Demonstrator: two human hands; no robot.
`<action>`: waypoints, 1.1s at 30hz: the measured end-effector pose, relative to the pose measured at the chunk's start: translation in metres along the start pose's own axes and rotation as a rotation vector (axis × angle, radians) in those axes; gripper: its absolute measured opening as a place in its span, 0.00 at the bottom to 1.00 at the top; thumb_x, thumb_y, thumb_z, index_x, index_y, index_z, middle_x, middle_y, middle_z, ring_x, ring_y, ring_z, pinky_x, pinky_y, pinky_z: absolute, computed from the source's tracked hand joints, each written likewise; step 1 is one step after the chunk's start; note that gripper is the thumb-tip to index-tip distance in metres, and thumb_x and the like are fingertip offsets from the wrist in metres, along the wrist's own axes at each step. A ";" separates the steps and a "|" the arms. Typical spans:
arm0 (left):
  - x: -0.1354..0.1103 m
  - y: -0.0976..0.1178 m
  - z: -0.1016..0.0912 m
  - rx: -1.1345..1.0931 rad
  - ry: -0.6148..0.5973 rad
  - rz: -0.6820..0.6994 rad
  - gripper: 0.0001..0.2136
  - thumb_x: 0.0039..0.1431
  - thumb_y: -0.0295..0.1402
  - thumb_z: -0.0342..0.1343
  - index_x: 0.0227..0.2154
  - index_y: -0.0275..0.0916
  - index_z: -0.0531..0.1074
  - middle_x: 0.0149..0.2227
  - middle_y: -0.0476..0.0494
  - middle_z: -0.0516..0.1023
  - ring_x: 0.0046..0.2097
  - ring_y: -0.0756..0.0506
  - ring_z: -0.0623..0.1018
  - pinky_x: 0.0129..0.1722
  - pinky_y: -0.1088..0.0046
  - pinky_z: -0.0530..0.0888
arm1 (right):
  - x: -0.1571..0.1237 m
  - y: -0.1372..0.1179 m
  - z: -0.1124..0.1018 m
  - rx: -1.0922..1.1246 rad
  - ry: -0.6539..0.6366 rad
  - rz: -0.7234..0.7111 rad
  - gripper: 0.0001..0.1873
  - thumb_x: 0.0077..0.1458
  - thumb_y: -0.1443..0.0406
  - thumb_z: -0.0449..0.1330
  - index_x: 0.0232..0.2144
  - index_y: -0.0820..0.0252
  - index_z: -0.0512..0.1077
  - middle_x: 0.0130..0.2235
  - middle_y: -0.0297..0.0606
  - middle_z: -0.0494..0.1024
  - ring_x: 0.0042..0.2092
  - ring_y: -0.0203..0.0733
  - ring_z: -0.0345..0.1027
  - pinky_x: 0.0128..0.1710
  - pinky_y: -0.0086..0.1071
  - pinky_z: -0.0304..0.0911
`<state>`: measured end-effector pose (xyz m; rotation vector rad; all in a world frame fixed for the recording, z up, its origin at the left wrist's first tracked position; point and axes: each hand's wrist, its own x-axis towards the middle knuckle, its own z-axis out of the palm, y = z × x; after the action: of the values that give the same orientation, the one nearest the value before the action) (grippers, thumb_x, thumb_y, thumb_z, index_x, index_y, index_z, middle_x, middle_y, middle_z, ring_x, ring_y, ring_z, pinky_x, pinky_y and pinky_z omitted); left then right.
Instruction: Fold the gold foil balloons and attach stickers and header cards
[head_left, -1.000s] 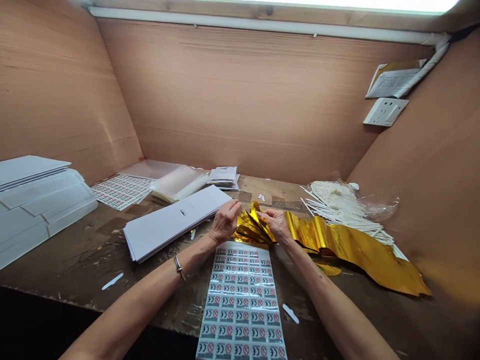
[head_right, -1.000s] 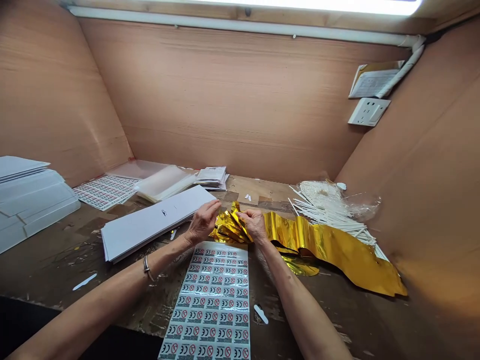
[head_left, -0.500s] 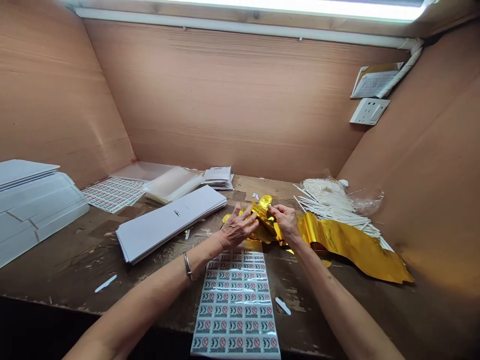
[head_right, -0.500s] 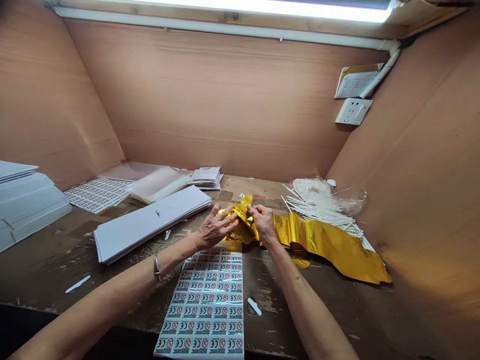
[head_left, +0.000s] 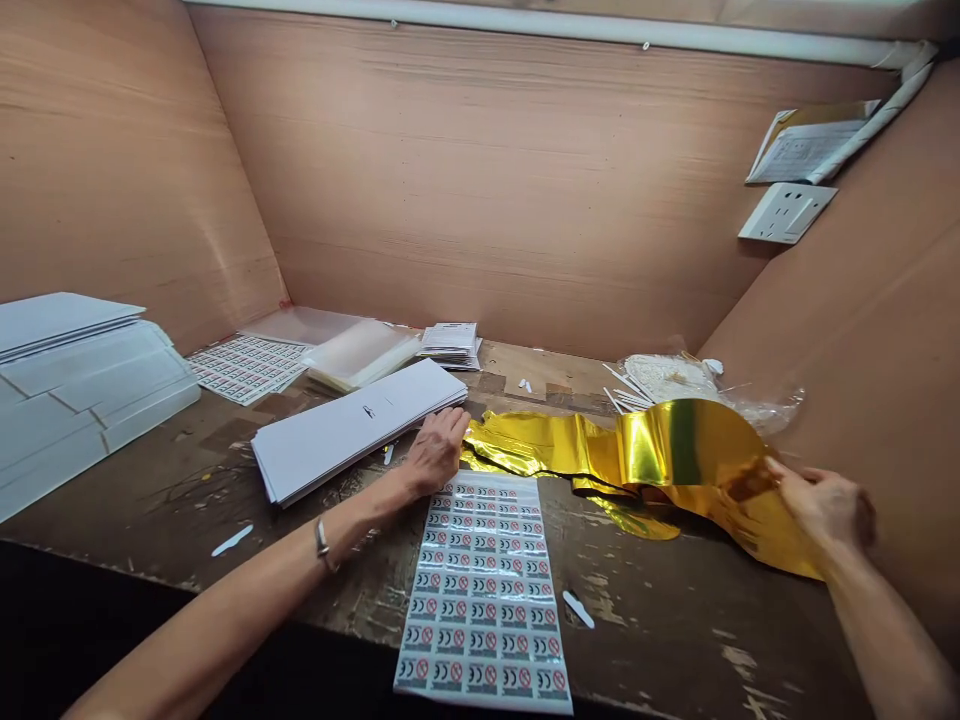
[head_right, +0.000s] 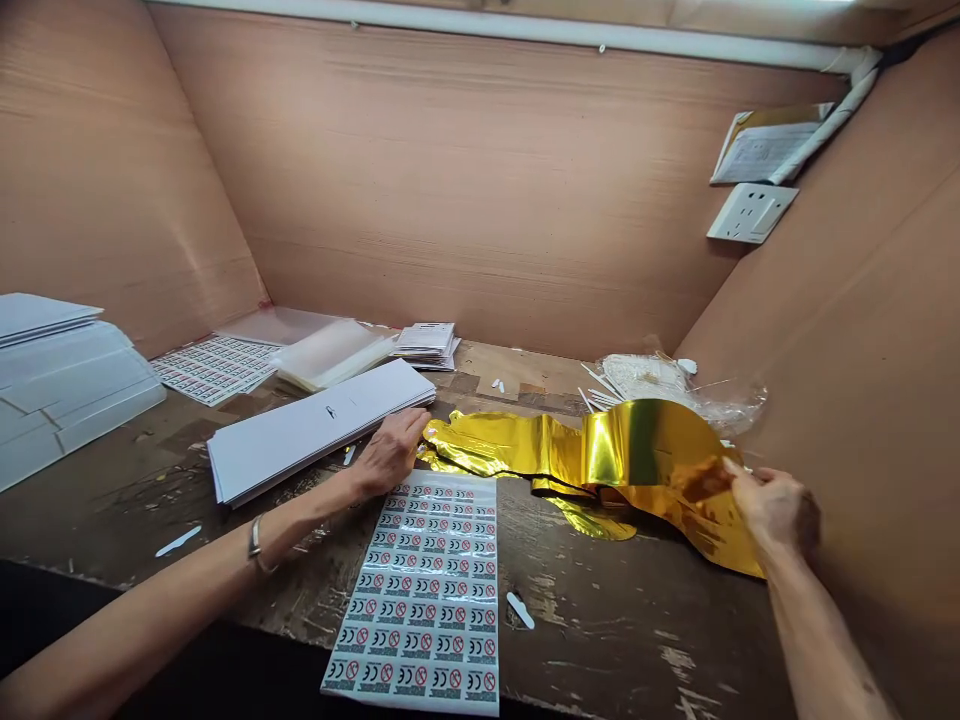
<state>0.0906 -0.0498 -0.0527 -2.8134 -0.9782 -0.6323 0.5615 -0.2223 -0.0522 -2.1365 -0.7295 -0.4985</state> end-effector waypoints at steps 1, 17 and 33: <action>-0.009 0.006 -0.005 -0.028 0.020 0.009 0.13 0.55 0.22 0.43 0.43 0.30 0.64 0.44 0.34 0.68 0.47 0.42 0.65 0.43 0.64 0.63 | -0.001 0.007 -0.006 -0.145 0.060 0.019 0.15 0.37 0.55 0.62 0.26 0.60 0.74 0.30 0.67 0.71 0.30 0.56 0.68 0.22 0.43 0.48; 0.006 0.053 0.021 -0.375 -0.297 0.053 0.11 0.51 0.23 0.49 0.15 0.33 0.66 0.27 0.46 0.68 0.31 0.51 0.66 0.30 0.78 0.61 | -0.203 -0.193 -0.001 0.083 -0.854 -1.101 0.11 0.56 0.66 0.49 0.28 0.58 0.71 0.31 0.41 0.69 0.33 0.41 0.60 0.31 0.32 0.55; 0.020 0.033 0.008 -0.398 -0.433 0.443 0.11 0.46 0.17 0.46 0.13 0.33 0.64 0.20 0.50 0.64 0.25 0.54 0.62 0.24 0.79 0.57 | -0.207 -0.187 0.015 0.199 -0.819 -1.071 0.11 0.56 0.67 0.51 0.24 0.61 0.69 0.28 0.37 0.66 0.32 0.35 0.55 0.30 0.29 0.49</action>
<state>0.1282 -0.0623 -0.0503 -3.4454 -0.2436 -0.1752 0.2858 -0.1835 -0.0728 -1.5552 -2.2945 -0.0174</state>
